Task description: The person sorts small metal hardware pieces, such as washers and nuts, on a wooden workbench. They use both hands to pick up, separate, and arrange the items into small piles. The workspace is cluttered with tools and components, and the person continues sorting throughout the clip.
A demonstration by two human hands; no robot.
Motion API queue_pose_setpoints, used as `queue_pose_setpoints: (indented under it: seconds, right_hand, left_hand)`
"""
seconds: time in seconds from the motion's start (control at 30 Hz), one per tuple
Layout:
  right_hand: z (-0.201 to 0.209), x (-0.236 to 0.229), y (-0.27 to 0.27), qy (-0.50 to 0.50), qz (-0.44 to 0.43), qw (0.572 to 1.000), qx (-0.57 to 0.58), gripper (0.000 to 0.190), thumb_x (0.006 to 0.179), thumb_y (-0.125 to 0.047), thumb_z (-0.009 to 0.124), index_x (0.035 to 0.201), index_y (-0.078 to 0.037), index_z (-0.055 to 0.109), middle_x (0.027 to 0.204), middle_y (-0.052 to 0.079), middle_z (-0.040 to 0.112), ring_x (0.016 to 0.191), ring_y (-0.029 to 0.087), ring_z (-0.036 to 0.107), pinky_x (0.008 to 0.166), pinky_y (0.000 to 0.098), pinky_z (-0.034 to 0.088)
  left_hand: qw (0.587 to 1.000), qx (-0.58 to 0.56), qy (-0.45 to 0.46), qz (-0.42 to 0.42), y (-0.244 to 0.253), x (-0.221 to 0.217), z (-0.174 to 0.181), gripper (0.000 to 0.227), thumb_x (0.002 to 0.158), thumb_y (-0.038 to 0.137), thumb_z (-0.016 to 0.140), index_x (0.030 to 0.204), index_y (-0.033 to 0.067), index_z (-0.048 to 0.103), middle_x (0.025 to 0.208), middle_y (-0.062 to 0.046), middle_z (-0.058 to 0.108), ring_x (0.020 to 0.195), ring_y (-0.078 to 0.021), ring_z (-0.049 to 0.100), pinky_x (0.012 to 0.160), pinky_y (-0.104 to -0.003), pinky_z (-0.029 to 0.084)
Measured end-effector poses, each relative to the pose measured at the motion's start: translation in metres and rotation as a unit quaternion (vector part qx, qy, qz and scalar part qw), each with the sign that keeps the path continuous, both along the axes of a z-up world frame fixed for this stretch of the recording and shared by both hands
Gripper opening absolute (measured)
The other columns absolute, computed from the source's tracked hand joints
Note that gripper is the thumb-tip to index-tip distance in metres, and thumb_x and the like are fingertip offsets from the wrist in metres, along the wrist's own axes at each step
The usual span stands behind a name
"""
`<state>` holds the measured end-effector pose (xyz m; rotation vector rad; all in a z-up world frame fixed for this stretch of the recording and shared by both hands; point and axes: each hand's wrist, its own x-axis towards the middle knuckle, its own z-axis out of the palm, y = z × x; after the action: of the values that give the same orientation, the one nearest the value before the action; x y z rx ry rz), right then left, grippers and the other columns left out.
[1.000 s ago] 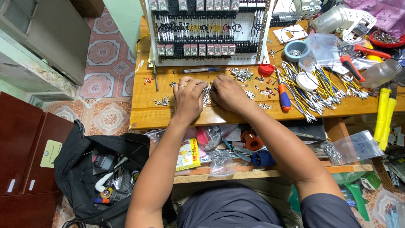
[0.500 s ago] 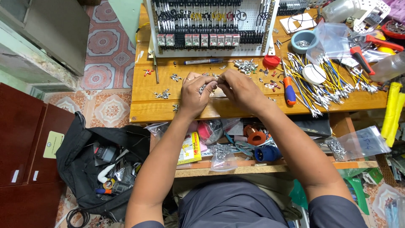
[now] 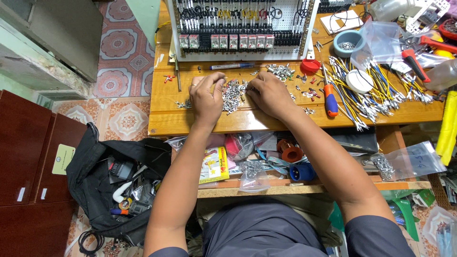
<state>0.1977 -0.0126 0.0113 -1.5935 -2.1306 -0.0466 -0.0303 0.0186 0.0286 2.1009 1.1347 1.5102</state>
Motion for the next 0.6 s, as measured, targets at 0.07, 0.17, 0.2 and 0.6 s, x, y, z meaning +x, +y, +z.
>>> queue_pose_setpoints:
  seconds: [0.07, 0.17, 0.2, 0.6]
  right_hand:
    - [-0.001, -0.003, 0.003, -0.001, 0.004, 1.0, 0.002, 0.014, 0.086, -0.02, 0.079, 0.097, -0.015, 0.072, 0.089, 0.008, 0.059, 0.09, 0.034, 0.067, 0.074, 0.0465, 0.056]
    - [-0.003, -0.005, 0.005, -0.019, 0.006, 1.0, 0.005, 0.014, 0.083, -0.02, 0.08, 0.094, -0.014, 0.072, 0.088, 0.008, 0.059, 0.088, 0.033, 0.067, 0.073, 0.0458, 0.056]
    - [-0.003, -0.006, 0.006, -0.037, 0.005, 0.999, 0.006, 0.014, 0.083, -0.021, 0.079, 0.093, -0.014, 0.073, 0.087, 0.008, 0.059, 0.088, 0.033, 0.067, 0.073, 0.0456, 0.056]
    - [0.034, -0.025, -0.002, 0.077, 0.052, 0.996, 0.0, 0.026, 0.086, -0.014, 0.075, 0.107, -0.013, 0.06, 0.086, 0.008, 0.062, 0.084, 0.032, 0.069, 0.071, 0.0465, 0.055]
  left_hand:
    - [1.0, -0.001, -0.004, 0.012, 0.003, -0.002, -0.001, 0.011, 0.103, 0.017, 0.064, 0.108, 0.0193, 0.074, 0.09, 0.0, 0.076, 0.091, -0.0249, 0.065, 0.085, -0.04, 0.047]
    - [0.999, 0.008, 0.003, 0.031, 0.003, -0.005, 0.001, 0.01, 0.102, 0.018, 0.066, 0.108, 0.02, 0.074, 0.09, 0.0, 0.075, 0.092, -0.0252, 0.065, 0.084, -0.041, 0.048]
    - [0.999, 0.017, 0.015, 0.039, 0.003, -0.007, 0.001, 0.01, 0.101, 0.02, 0.068, 0.109, 0.0212, 0.073, 0.09, 0.0, 0.074, 0.093, -0.0258, 0.066, 0.084, -0.041, 0.049]
    - [0.994, 0.044, 0.065, 0.077, 0.005, -0.007, -0.005, 0.005, 0.099, 0.027, 0.068, 0.103, 0.0261, 0.072, 0.086, 0.005, 0.069, 0.093, -0.0218, 0.063, 0.084, -0.037, 0.045]
